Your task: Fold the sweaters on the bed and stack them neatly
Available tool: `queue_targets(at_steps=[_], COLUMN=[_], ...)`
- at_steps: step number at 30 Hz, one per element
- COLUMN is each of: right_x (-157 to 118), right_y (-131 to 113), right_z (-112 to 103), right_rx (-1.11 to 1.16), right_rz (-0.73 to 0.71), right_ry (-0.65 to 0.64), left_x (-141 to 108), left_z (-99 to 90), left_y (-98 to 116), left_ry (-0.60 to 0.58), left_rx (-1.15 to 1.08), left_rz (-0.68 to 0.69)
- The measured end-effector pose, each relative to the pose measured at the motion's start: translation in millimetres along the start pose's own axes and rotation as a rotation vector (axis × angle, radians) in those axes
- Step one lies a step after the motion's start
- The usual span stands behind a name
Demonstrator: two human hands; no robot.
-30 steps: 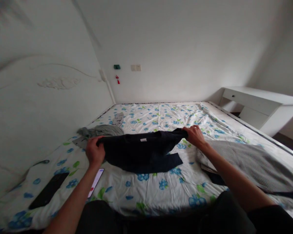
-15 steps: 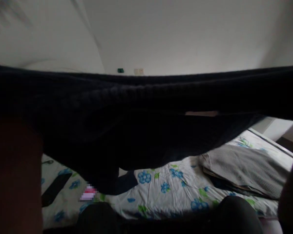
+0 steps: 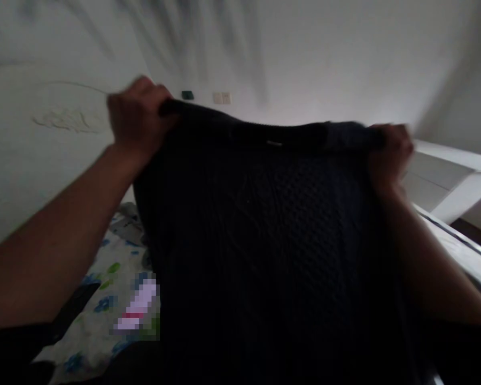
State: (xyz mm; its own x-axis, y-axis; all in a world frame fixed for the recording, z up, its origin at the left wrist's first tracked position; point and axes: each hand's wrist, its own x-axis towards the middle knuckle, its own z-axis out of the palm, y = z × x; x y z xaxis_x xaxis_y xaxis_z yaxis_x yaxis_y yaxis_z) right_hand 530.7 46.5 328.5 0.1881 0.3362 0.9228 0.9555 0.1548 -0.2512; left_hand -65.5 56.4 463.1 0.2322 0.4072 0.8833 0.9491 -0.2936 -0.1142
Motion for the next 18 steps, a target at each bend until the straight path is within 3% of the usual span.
queue_targets(at_steps=[1,3,5,7,10,12,15,18], right_x=[-16,-64,-127,-192,-278,-323,-366,-380], right_y=[-11,-33,-40,-29,7,30,50,62], right_z=[20,57,83,91,76,55,23,-1], right_rx=[-0.006,-0.024,-0.043,-0.027,0.000,-0.008,-0.030,-0.064], right_rz=[0.075,0.105,0.105,0.096,0.124,0.206,0.334,0.359], right_ry=[-0.207,-0.574,-0.869,-1.093,-1.383,-1.518,-1.568,-1.435], left_x=[-13,-62,-134,-215,-327,-383,-433,-454], left_z=[26.6,75.5,112.3,133.3,136.8,126.3,103.8,81.8], left_y=[5,16,26,34,45,51,55,50], left_ry=[-0.110,-0.311,-0.479,-0.653,-0.950,-1.167,-1.365,-1.388], left_rx=[0.001,-0.013,-0.019,-0.035,-0.109,-0.152,-0.210,-0.252], left_rz=[0.004,-0.008,-0.101,-0.167,-0.330,-0.455,-0.559,-0.580])
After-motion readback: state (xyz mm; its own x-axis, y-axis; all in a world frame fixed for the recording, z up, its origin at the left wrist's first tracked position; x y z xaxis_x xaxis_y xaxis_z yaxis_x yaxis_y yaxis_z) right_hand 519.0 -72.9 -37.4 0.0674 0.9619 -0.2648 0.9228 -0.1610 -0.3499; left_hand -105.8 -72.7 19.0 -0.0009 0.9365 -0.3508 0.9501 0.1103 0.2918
